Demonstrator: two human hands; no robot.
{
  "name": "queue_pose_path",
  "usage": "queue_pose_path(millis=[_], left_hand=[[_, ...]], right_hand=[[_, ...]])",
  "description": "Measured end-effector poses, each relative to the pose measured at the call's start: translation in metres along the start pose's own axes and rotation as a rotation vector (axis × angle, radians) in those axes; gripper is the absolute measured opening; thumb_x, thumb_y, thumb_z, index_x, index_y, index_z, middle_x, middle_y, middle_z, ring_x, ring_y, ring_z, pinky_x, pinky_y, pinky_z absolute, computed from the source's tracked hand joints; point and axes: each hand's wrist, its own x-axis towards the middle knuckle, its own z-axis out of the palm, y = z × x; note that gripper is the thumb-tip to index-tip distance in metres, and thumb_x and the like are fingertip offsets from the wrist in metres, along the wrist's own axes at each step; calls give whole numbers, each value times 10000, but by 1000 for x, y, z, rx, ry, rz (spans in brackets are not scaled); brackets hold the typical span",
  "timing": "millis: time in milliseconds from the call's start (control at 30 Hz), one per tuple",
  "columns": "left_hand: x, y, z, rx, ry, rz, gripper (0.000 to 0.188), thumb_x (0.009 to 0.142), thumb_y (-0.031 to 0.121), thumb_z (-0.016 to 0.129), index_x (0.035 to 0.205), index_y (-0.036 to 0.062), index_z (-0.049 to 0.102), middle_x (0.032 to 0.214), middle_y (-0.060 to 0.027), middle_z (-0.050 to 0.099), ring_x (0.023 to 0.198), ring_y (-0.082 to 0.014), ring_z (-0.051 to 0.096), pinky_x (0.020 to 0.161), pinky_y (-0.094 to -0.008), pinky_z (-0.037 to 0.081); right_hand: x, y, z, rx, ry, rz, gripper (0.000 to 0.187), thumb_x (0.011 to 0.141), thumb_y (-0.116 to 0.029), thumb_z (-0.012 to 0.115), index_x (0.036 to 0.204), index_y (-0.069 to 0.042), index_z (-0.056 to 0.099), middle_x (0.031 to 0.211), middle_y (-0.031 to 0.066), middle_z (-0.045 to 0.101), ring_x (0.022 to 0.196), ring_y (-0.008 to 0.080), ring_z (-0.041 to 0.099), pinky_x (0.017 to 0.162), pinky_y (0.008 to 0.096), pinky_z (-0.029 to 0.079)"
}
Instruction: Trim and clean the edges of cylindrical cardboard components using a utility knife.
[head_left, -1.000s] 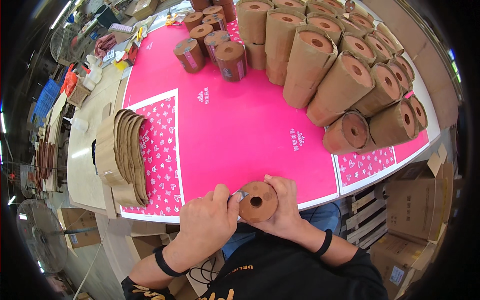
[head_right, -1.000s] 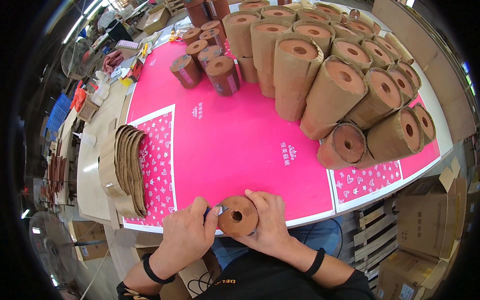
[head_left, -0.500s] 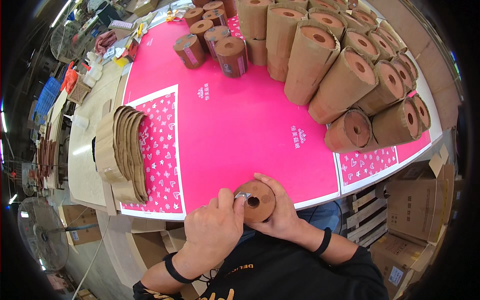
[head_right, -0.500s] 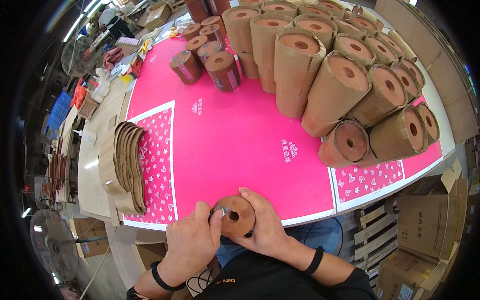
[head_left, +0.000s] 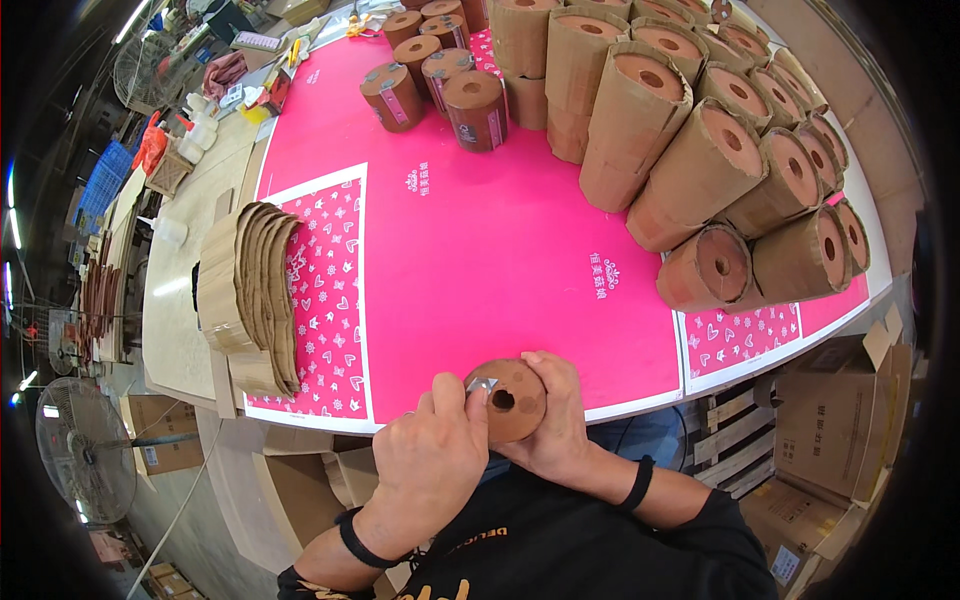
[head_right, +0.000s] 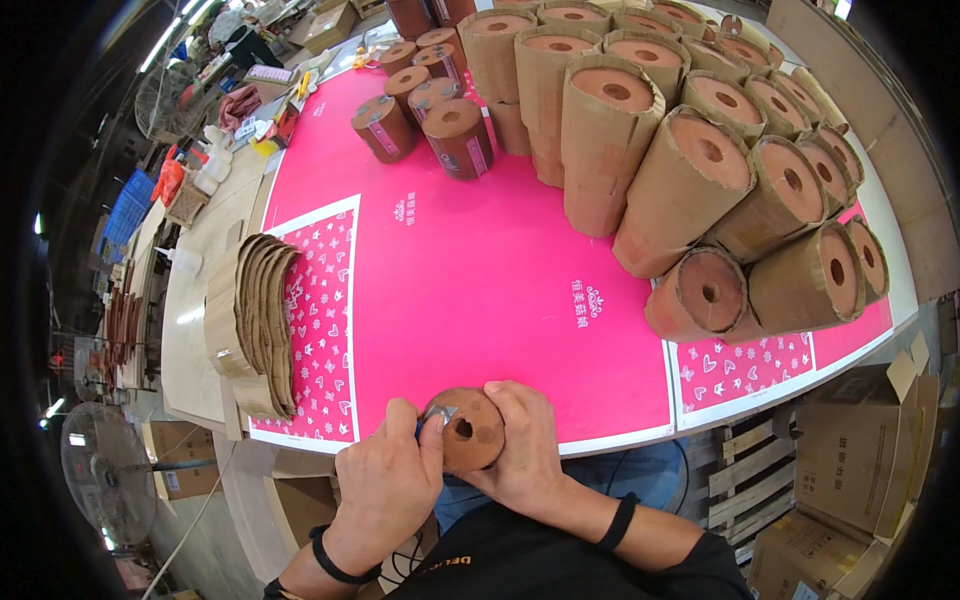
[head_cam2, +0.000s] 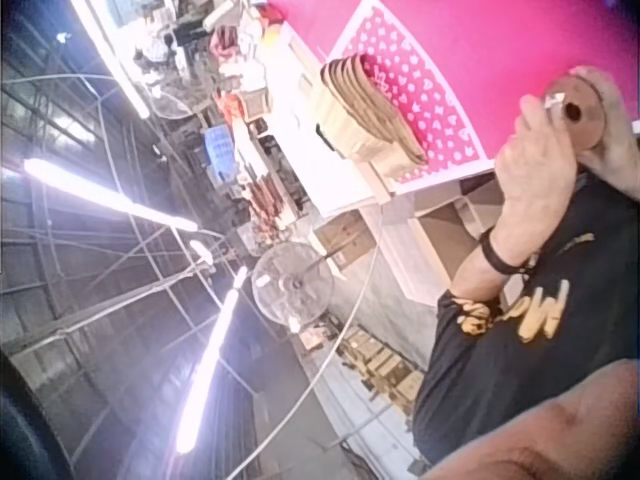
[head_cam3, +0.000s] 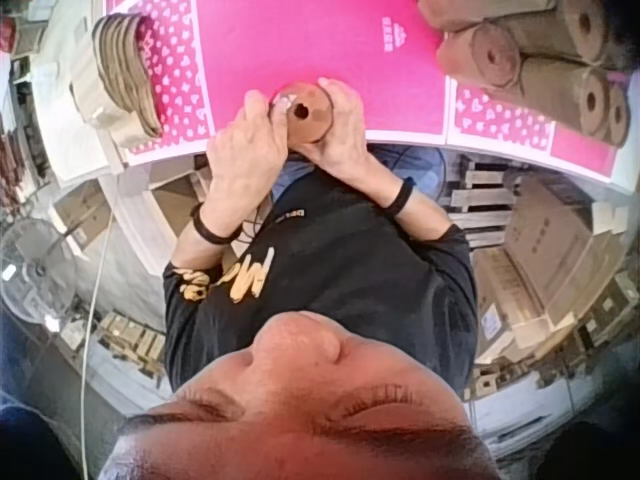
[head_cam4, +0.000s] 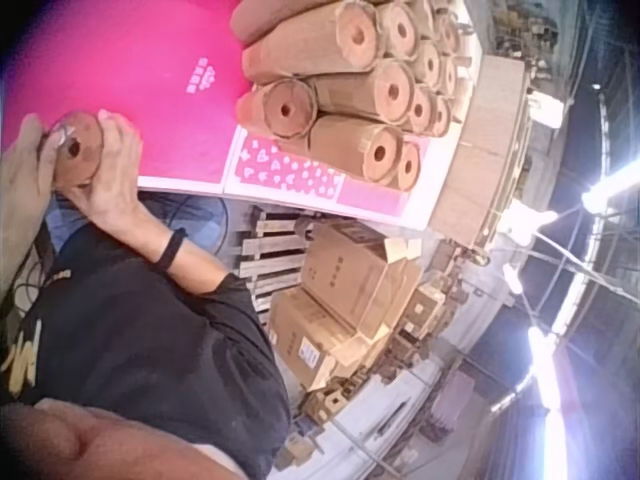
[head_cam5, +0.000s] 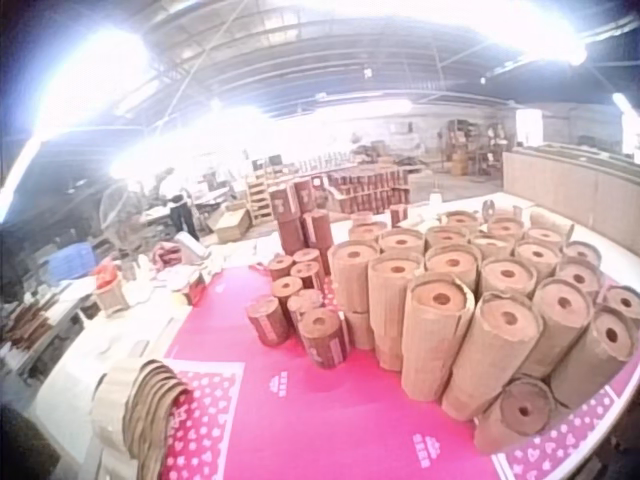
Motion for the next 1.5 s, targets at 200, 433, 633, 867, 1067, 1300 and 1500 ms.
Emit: queue_pose_path(millis=[200, 433, 633, 867, 1067, 1300, 1500], left_hand=[[-1, 5, 2, 9, -25, -15, 271, 983, 290, 640, 907, 61, 517, 598, -99, 588, 462, -291, 625, 421, -383, 489], [-1, 3, 3, -29, -8, 58, 371, 960, 276, 668, 1151, -31, 583, 622, -103, 632, 464, -277, 635, 439, -355, 505], [2, 1, 3, -14, -36, 137, 390, 947, 264, 676, 1170, -45, 589, 616, -91, 631, 465, -269, 634, 440, -349, 506], [7, -9, 6, -123, -50, 186, 367, 961, 259, 652, 1184, -24, 583, 584, -93, 611, 459, -280, 630, 426, -363, 497], [9, -16, 6, -211, -76, 233, 425, 974, 265, 633, 1261, -38, 556, 611, -134, 649, 477, -315, 644, 429, -410, 496], [8, -10, -8, -168, -143, 20, 484, 992, 229, 607, 1369, -54, 496, 612, -178, 624, 532, -369, 652, 481, -458, 488], [9, -4, 1, -82, -46, 60, 497, 978, 255, 625, 1343, -68, 527, 647, -122, 666, 459, -273, 632, 434, -384, 494]], right_hand=[[-2, 1, 0, -2, 12, 1, 1044, 603, -211, 970, 1424, 24, 369, 1263, 235, 513, 1117, 405, 550, 926, 469, 464], [-6, 4, 2, 29, 28, -3, 1038, 604, -204, 967, 1422, 25, 370, 1260, 244, 520, 1119, 411, 557, 933, 472, 471], [-6, 7, 0, 49, 28, 3, 1042, 598, -196, 971, 1421, 21, 371, 1271, 244, 519, 1129, 413, 563, 939, 474, 471], [-6, 6, -1, 39, 25, -2, 1046, 600, -206, 978, 1423, 13, 369, 1283, 239, 515, 1135, 415, 561, 945, 478, 473], [-8, 6, -2, 14, -12, 0, 1102, 593, -166, 991, 1436, 24, 308, 1323, 223, 480, 1193, 400, 553, 999, 473, 493], [-2, 4, 0, 47, 12, 7, 1073, 595, -283, 993, 1414, 29, 376, 1267, 248, 526, 1136, 424, 562, 956, 480, 477], [-4, 7, -2, 22, 2, -6, 1061, 599, -280, 990, 1414, 22, 381, 1275, 245, 528, 1148, 421, 560, 964, 482, 472]])
